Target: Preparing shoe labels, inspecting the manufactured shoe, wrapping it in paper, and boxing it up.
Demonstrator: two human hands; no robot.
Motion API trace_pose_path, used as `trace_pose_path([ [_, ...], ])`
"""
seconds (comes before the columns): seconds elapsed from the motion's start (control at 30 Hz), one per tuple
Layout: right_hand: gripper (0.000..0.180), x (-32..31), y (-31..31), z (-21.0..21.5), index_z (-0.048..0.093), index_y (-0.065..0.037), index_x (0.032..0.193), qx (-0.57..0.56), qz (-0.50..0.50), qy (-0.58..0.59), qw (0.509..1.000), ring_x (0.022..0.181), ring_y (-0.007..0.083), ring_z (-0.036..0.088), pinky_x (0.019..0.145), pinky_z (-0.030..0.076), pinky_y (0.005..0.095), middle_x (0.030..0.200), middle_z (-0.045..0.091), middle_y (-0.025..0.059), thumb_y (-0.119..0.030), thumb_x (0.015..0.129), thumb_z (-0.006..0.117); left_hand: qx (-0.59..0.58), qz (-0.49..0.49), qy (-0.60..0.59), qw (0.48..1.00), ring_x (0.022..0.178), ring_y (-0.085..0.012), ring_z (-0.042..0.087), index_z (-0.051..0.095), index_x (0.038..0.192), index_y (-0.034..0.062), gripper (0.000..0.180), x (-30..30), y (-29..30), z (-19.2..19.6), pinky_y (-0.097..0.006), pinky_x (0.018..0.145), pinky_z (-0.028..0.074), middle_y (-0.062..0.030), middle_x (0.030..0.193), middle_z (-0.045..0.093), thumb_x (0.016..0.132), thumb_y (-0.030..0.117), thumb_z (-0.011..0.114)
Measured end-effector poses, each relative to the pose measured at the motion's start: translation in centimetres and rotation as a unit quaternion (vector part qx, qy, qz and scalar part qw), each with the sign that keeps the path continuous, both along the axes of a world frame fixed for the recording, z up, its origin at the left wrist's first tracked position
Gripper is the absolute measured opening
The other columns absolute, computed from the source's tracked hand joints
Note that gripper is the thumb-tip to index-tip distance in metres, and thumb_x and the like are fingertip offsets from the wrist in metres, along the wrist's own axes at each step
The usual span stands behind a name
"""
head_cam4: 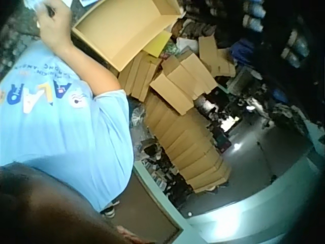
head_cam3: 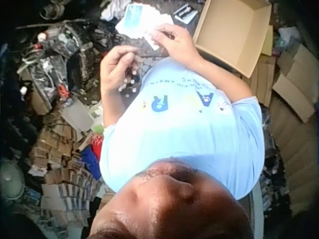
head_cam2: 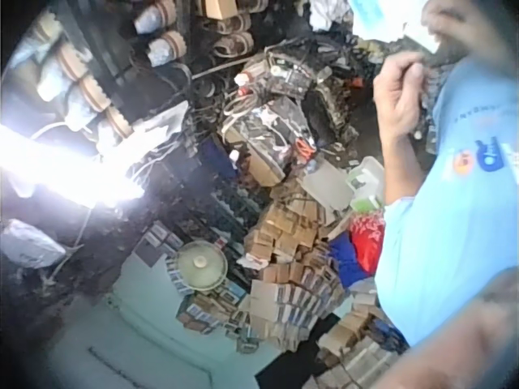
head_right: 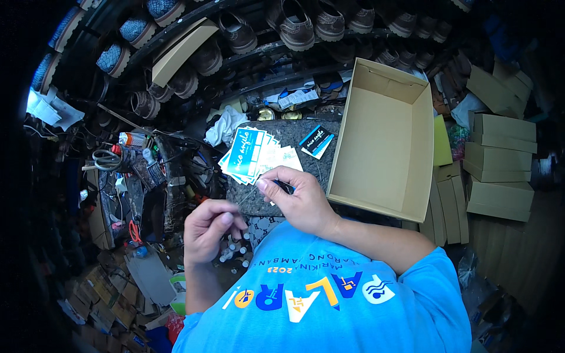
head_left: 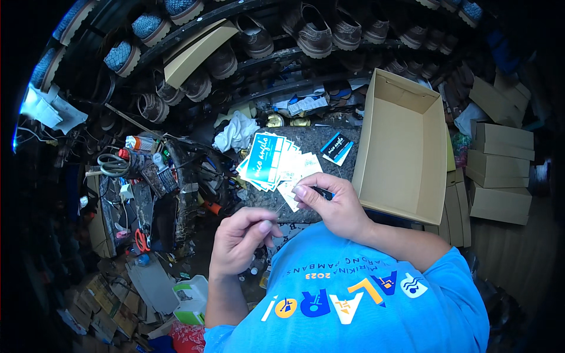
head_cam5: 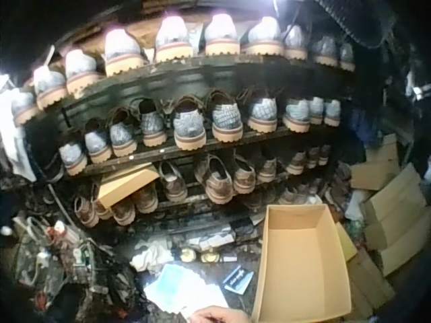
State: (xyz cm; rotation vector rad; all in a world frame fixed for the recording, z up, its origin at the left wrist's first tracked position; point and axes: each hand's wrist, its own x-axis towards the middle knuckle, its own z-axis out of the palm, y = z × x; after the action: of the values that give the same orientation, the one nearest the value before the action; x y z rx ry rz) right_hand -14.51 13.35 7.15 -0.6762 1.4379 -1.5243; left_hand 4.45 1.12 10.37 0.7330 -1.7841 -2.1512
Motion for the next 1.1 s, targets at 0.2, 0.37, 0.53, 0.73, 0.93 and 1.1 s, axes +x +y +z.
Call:
trace_pose_path([
  [0.2,0.023,-0.2,-0.2,-0.6,0.067,-0.001,0.104,0.02,0.051,-0.169,0.984,0.081,0.0104,0.063,0.075,0.054,0.0268,0.089,0.067,0.0044,-0.023,0.1,0.062,0.109,0.037,0.248,0.962,0.093,-0.0303,0.071,0.057,0.108,-0.0039,0.018,-1.1,0.9,-0.3,-0.04,0.076,0.061,-0.0281,0.104,0.069,0.094,0.007,0.063],
  [0.37,0.024,-0.4,-0.1,-0.2,0.058,0.002,0.119,0.03,0.099,-0.154,0.983,0.089,0.014,0.066,0.079,0.055,0.0298,0.108,0.065,0.0104,-0.014,0.1,0.058,-0.036,0.094,0.136,0.986,0.097,-0.0212,0.065,0.066,0.102,-0.0019,0.016,-1.2,0.1,-0.6,-0.026,0.076,0.052,-0.0206,0.106,0.066,0.087,0.0,0.071],
  [0.53,0.022,0.4,0.1,-0.3,0.053,0.003,0.115,-0.038,0.002,-0.128,0.991,0.101,0.018,0.068,0.083,0.056,0.0324,0.116,0.064,0.0159,-0.006,0.096,0.061,-0.205,0.132,0.08,0.967,0.083,-0.0133,0.059,0.073,0.097,0.0006,0.018,-2.7,0.2,1.3,-0.023,0.069,0.047,-0.0092,0.093,0.064,0.08,-0.006,0.074],
  [0.73,0.026,0.3,0.4,-0.9,0.053,0.001,0.112,-0.052,-0.025,0.033,0.998,0.093,0.0154,0.071,0.075,0.056,0.0299,0.099,0.071,0.0143,-0.004,0.091,0.069,-0.283,0.13,-0.011,0.95,0.071,-0.0101,0.06,0.071,0.095,-0.005,0.017,-4.8,1.7,1.5,-0.024,0.063,0.048,-0.0073,0.086,0.067,0.079,-0.006,0.076],
  [0.93,0.032,0.8,0.7,-0.9,0.052,-0.001,0.111,-0.065,-0.056,0.161,0.983,0.078,0.0222,0.075,0.062,0.055,0.0304,0.086,0.074,0.0153,-0.004,0.087,0.073,-0.421,0.098,0.001,0.902,0.072,-0.0146,0.064,0.07,0.098,-0.0037,0.015,-6.0,2.1,1.5,-0.025,0.063,0.049,-0.0097,0.087,0.067,0.083,-0.005,0.072],
  [1.1,0.036,1.0,0.7,-1.1,0.05,-0.002,0.112,-0.074,-0.073,0.189,0.976,0.076,0.0271,0.075,0.06,0.055,0.0323,0.08,0.072,0.0162,-0.003,0.085,0.074,-0.398,0.11,0.003,0.911,0.073,-0.0178,0.065,0.065,0.096,-0.0047,0.014,-6.7,2.6,1.4,-0.028,0.065,0.052,-0.0123,0.088,0.066,0.083,-0.008,0.068],
])
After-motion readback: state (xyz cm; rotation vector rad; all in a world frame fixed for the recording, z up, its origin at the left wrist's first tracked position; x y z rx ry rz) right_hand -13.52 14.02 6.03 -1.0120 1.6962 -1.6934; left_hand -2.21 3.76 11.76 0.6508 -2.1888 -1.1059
